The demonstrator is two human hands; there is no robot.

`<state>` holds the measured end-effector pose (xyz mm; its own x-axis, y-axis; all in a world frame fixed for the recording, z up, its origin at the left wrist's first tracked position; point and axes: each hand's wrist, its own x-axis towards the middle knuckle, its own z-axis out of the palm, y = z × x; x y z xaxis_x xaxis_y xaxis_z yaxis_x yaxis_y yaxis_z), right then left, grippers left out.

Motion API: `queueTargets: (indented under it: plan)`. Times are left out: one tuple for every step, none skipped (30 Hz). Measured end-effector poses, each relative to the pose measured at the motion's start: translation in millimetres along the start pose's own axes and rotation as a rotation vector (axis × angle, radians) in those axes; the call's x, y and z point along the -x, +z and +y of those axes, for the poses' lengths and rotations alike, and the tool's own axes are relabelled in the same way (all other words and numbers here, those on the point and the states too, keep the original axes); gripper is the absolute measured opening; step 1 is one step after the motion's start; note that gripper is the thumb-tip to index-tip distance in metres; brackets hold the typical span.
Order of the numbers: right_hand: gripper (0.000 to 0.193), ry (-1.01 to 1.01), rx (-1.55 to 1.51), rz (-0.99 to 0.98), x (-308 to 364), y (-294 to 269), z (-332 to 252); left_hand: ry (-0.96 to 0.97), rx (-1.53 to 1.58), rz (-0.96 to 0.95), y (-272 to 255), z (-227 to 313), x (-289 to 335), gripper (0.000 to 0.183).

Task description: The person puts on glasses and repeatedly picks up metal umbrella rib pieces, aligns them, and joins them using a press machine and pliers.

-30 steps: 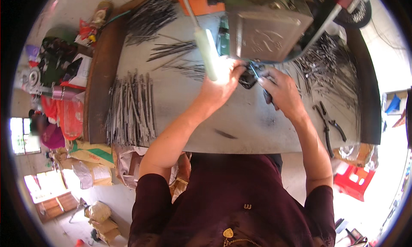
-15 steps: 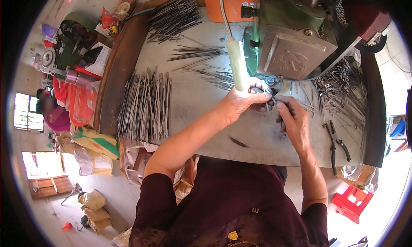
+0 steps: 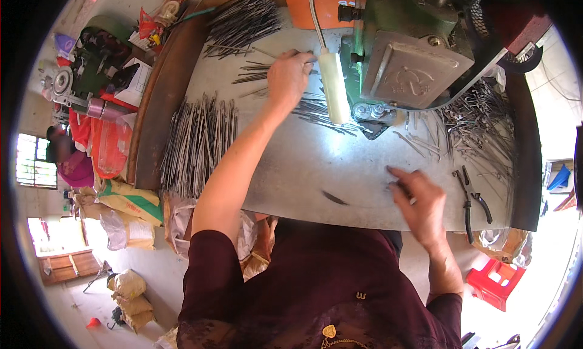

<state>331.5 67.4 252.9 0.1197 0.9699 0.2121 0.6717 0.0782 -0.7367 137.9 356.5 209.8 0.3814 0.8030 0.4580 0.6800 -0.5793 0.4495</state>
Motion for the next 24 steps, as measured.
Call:
queueTargets:
  plan:
    - [0.035,-0.101,0.153,-0.058,3.5,3.2,-8.2,0.087,-0.161,0.028,2.0,-7.0,-6.6,0.017]
    - [0.036,-0.202,0.304,-0.117,5.5,6.3,-15.7,0.088,-0.160,0.029,3.9,-13.8,-12.0,0.017]
    - [0.036,-0.196,0.308,-0.116,8.6,10.6,-15.6,0.089,-0.231,-0.036,6.9,-17.0,-15.3,0.017]
    - [0.036,-0.216,0.258,-0.118,12.1,17.8,-11.7,0.090,-0.304,-0.103,9.5,-20.3,-17.8,0.016]
    - [0.036,-0.237,0.208,-0.120,15.6,24.5,-6.3,0.091,-0.301,-0.107,11.6,-23.5,-20.5,0.016]
    - [0.036,-0.230,0.209,-0.119,18.5,31.4,0.5,0.133,-0.233,-0.134,12.2,-24.9,-23.8,0.015]
    - [0.033,-0.228,0.156,-0.088,21.0,38.6,9.9,0.179,-0.163,-0.164,12.9,-23.1,-25.9,0.015]
    - [0.030,-0.226,0.104,-0.056,22.5,41.8,15.3,0.186,-0.158,-0.171,12.5,-21.5,-24.0,0.015]
    - [0.030,-0.209,0.107,-0.050,20.7,41.2,19.4,0.232,-0.162,-0.100,12.0,-14.7,-20.4,0.014]
    - [0.025,-0.173,0.107,-0.035,16.5,40.2,22.7,0.279,-0.162,-0.028,10.2,-8.4,-16.2,0.013]
    - [0.022,-0.137,0.107,-0.019,11.6,38.9,25.8,0.349,-0.088,-0.003,6.1,-7.2,-12.0,0.012]
    - [0.022,-0.117,0.110,-0.011,4.8,34.2,22.9,0.654,-0.117,0.128,-3.8,0.9,-12.2,0.018]
    - [0.021,0.148,-0.085,-0.074,-4.8,25.0,14.5,0.662,-0.161,0.048,-16.2,9.3,-8.8,0.020]
    - [0.021,0.419,-0.277,-0.129,-11.4,17.9,9.0,0.673,-0.195,-0.032,-22.3,20.3,-2.7,0.022]
    - [0.021,0.439,-0.272,-0.119,-15.9,13.1,7.4,0.551,-0.035,-0.056,-26.9,36.3,7.1,0.023]
    - [0.023,0.511,-0.411,-0.150,-21.5,10.2,6.6,0.425,0.122,-0.080,-28.4,49.3,18.9,0.024]
    - [0.025,0.579,-0.551,-0.179,-24.3,9.5,6.2,0.086,0.683,-0.155,-15.1,54.5,37.7,0.028]
    - [0.025,0.597,-0.550,-0.160,-26.3,10.5,7.5,-0.189,0.765,-0.351,-27.8,78.1,47.2,0.032]
    - [0.025,0.595,-0.574,-0.150,-26.4,12.5,7.3,-0.468,0.827,-0.547,-42.9,100.7,57.0,0.036]
    - [0.026,0.579,-0.599,-0.157,-26.6,15.9,3.9,-0.468,0.828,-0.550,-42.8,107.1,72.9,0.036]
    - [0.026,0.570,-0.590,-0.168,-26.6,19.2,0.3,-0.551,1.005,-0.570,-38.4,109.7,88.7,0.037]
    - [0.026,0.569,-0.591,-0.168,-26.7,20.8,-1.8,-0.634,1.181,-0.587,-34.3,112.3,98.3,0.038]
    - [0.026,0.527,-0.527,-0.185,-27.3,21.9,-3.3,-0.634,1.180,-0.586,-32.0,116.3,102.7,0.038]
    - [0.026,0.486,-0.461,-0.201,-27.3,22.0,-3.5,-0.684,1.229,-0.565,-29.4,120.5,106.5,0.037]
